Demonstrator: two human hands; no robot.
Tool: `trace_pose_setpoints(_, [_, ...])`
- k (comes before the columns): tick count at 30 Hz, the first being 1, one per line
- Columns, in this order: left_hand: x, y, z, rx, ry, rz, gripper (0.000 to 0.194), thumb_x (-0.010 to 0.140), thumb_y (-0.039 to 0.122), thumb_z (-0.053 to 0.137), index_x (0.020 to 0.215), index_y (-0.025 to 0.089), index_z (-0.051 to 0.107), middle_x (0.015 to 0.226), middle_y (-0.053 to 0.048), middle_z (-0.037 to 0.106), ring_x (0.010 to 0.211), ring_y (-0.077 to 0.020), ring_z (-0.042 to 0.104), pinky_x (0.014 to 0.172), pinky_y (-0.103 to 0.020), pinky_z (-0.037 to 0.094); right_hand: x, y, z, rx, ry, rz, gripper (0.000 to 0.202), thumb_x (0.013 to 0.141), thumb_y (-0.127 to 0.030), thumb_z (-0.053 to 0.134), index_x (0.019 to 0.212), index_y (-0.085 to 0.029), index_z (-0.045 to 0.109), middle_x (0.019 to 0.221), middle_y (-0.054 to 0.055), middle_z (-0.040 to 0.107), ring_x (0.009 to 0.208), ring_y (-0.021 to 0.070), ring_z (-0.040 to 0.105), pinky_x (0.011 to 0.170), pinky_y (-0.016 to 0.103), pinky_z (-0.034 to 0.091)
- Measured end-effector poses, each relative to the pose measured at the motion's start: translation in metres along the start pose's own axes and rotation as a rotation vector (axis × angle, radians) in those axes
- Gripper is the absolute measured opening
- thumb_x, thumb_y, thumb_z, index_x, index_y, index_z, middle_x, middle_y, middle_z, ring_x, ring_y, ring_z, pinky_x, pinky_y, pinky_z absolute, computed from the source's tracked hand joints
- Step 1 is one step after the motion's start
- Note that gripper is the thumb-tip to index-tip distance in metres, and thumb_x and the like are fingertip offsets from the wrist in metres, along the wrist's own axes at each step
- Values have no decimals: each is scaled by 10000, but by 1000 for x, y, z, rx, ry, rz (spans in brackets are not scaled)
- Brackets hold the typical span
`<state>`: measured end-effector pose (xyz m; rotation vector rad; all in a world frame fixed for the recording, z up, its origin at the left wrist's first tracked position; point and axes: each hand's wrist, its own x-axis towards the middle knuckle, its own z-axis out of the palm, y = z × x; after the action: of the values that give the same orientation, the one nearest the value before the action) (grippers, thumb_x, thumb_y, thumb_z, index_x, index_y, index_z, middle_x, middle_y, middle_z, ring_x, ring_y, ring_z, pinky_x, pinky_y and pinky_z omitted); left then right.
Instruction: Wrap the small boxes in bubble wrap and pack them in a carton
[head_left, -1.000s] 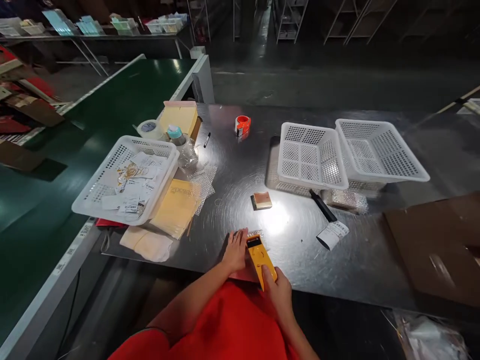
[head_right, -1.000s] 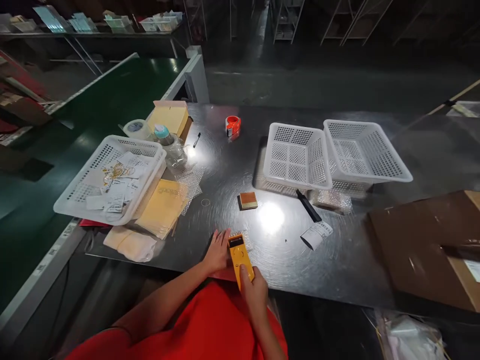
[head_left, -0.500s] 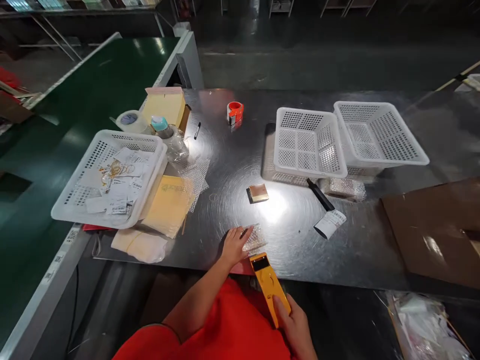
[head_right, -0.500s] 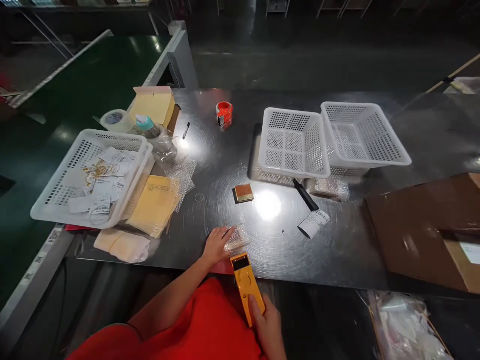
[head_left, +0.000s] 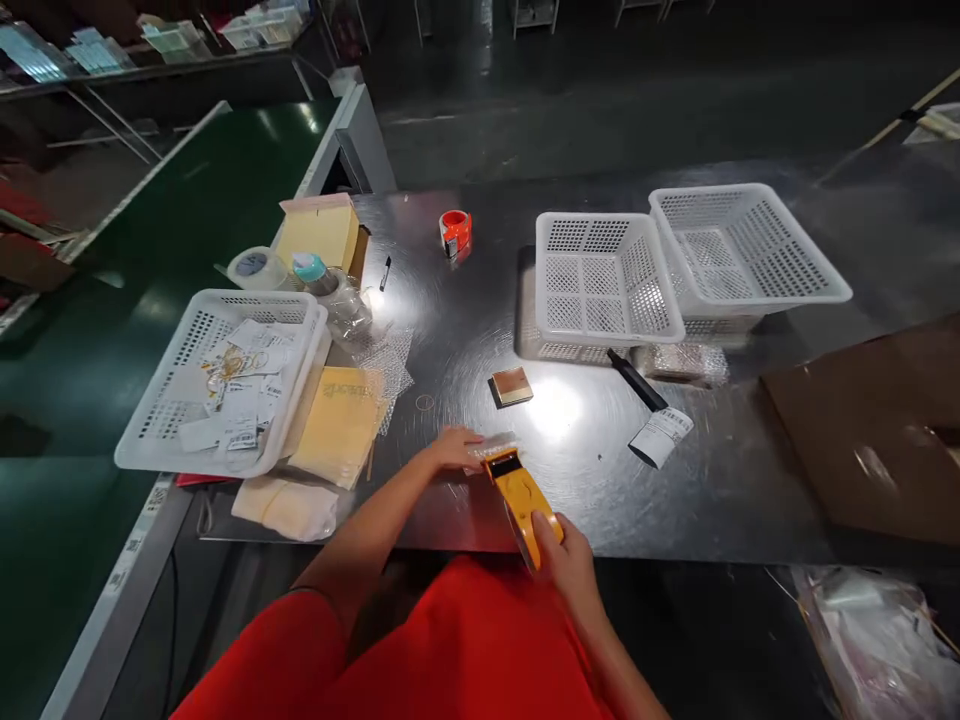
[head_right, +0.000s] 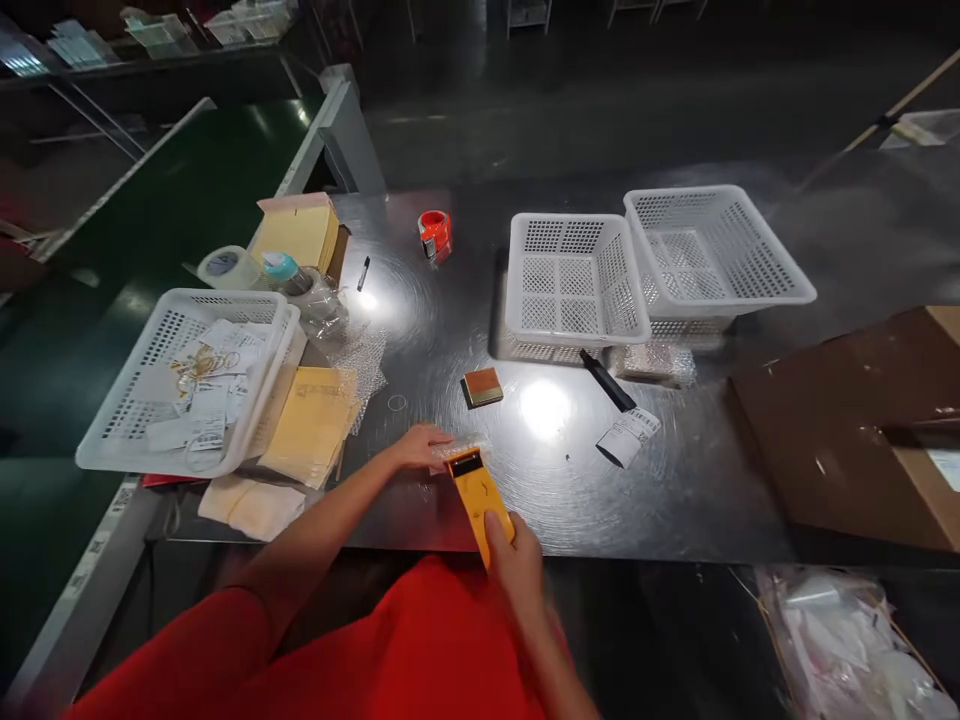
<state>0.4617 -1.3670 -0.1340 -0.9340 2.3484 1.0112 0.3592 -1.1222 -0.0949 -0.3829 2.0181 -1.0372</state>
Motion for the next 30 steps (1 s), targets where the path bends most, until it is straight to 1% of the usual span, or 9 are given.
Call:
trace_pose_setpoints(3, [-3,-10,-16,22,159,-56,727,745,372,702,1397,128,492,1536,-148,389,1443,-356,276,1186,-484,219,36,-44,15,-151,-34,-21,467,793,-628,404,662,-214,577,660,81,673,633,226,610,560,312,423])
trace_pose_setpoints(6, [-10,-6,2,62,317,-43,969,693,190,695,1521,60,210,1600,-185,236,1482,-279,214,1218,-398,185,66,-70,38,-217,-43,-28,443,851,-555,410,763,-180,629,774,127,712,705,231,641,599,303,423])
trace_pose_setpoints(8, [-9,1,21,107,370,-88,995,640,53,637,1524,47,181,1608,-193,201,1501,-290,141,1235,-438,126,80,-79,52,-268,-52,-17,429,886,-501,420,845,-144,654,867,166,728,772,239,663,628,297,423])
trace_pose_setpoints(11, [2,5,39,156,375,-147,958,620,-3,580,1510,49,230,1593,-205,236,1497,-314,146,1229,-499,143,95,-87,64,-343,-61,13,422,911,-458,434,867,-108,667,906,207,727,813,264,677,626,302,407])
trace_pose_setpoints(15, [13,-3,36,289,380,-109,833,634,16,587,1439,34,373,1479,-220,443,1421,-305,354,1214,-445,223,106,-93,67,-394,-79,24,443,925,-466,419,837,-110,667,906,211,726,833,277,679,635,305,406])
trace_pose_setpoints(19, [15,-8,31,310,379,-83,711,671,47,588,1372,77,472,1331,-178,588,1302,-283,494,1211,-427,213,91,-80,59,-384,-103,30,419,913,-472,414,828,-141,656,886,166,732,803,248,675,629,288,420])
trace_pose_setpoints(22, [15,-8,31,310,385,-88,665,711,110,609,1361,59,477,1247,-190,629,1228,-293,546,1204,-463,200,62,-52,42,-339,-130,55,401,892,-475,400,789,-171,639,791,109,728,725,224,667,590,274,434])
trace_pose_setpoints(25, [16,-6,30,307,389,-82,736,704,285,707,1354,27,476,1224,-217,631,1212,-322,548,1204,-472,184,34,-19,24,-244,-133,69,401,861,-516,391,766,-198,616,734,84,718,682,222,660,573,277,453])
trace_pose_setpoints(30, [13,3,21,431,334,-90,815,704,452,739,1356,32,489,1199,-222,653,1161,-344,579,1201,-514,147,33,3,23,-236,-135,96,344,842,-495,399,726,-220,570,702,106,704,658,243,649,576,311,449])
